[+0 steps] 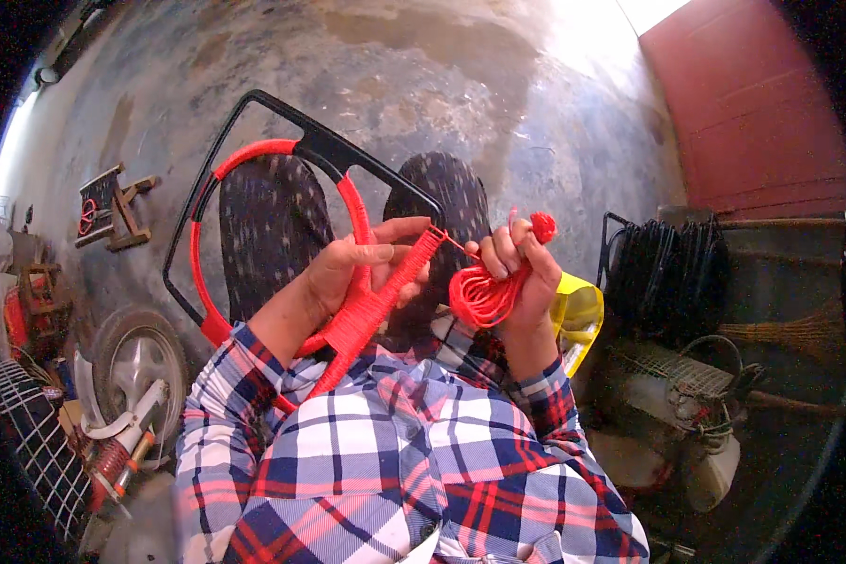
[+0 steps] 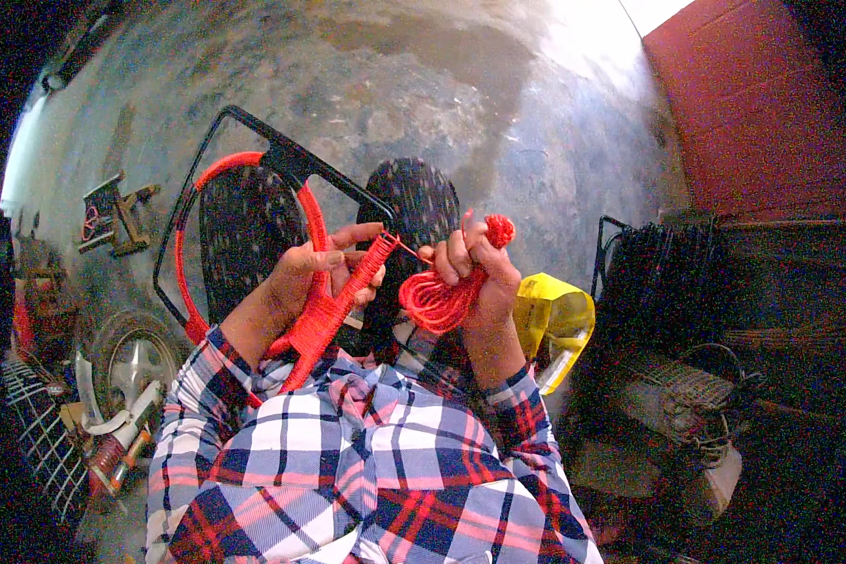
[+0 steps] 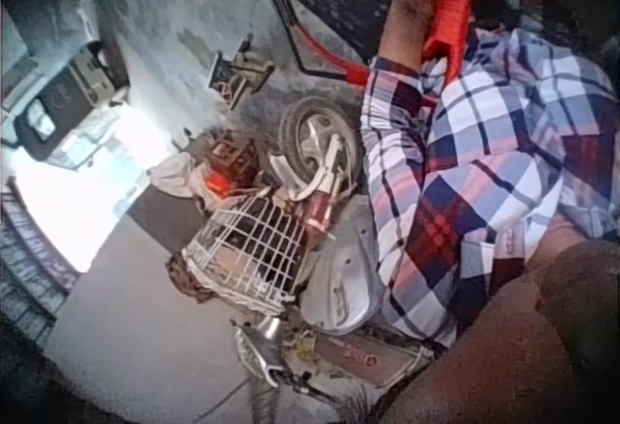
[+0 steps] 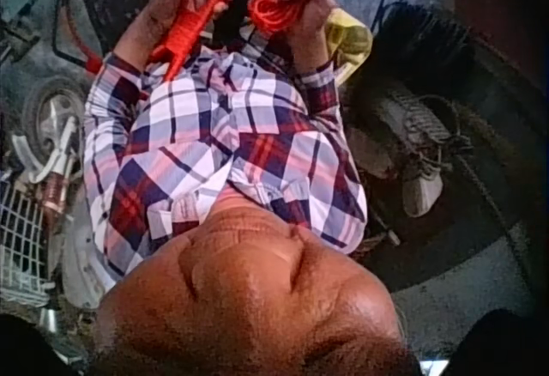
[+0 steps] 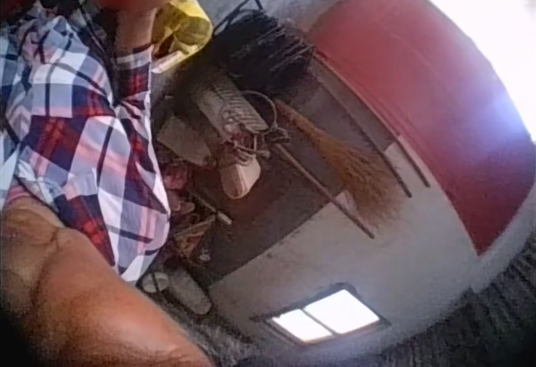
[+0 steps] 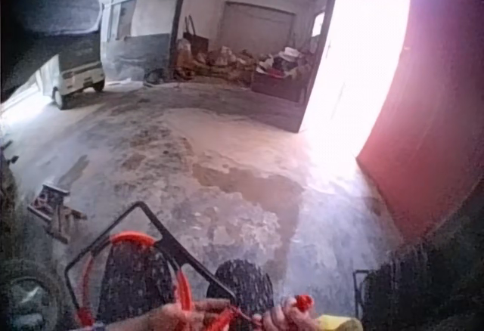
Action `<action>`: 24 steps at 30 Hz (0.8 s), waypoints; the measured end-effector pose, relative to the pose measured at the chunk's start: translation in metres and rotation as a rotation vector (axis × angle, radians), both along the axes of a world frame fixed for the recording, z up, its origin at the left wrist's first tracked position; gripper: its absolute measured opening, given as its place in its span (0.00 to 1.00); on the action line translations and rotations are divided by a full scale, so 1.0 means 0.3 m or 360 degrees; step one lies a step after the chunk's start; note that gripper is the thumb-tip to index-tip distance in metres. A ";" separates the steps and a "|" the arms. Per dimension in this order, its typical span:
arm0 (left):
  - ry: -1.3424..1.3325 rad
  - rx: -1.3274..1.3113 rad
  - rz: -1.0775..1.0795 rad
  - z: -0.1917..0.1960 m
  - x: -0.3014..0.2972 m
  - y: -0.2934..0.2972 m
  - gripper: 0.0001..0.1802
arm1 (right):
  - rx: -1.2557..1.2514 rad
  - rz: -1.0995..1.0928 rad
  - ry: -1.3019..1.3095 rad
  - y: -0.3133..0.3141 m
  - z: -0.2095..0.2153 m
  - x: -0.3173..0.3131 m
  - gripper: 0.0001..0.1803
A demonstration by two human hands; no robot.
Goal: The person sits on the floor and wraps a red plastic rope around a black metal chair frame. They hold the frame with one hand and wind the rope tightly around the curved sections with the other hand, gradually covering the metal surface.
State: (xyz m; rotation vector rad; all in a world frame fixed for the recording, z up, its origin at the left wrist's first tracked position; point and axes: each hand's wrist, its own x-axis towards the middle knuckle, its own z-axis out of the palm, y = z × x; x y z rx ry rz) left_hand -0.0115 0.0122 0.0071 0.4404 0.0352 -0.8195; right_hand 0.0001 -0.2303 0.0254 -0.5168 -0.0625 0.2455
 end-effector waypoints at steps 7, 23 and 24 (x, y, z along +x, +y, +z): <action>0.0016 -0.0029 -0.0042 0.006 0.001 0.002 0.37 | -0.1221 -0.0099 0.0146 0.020 0.012 -0.034 0.05; 0.0043 -0.0160 0.0032 0.012 -0.007 -0.015 0.25 | -0.1623 0.0083 -0.0041 0.063 0.001 -0.016 0.06; 0.0033 -0.0165 0.0032 0.009 -0.006 -0.016 0.24 | -0.1603 0.0092 -0.0036 0.066 0.005 -0.015 0.06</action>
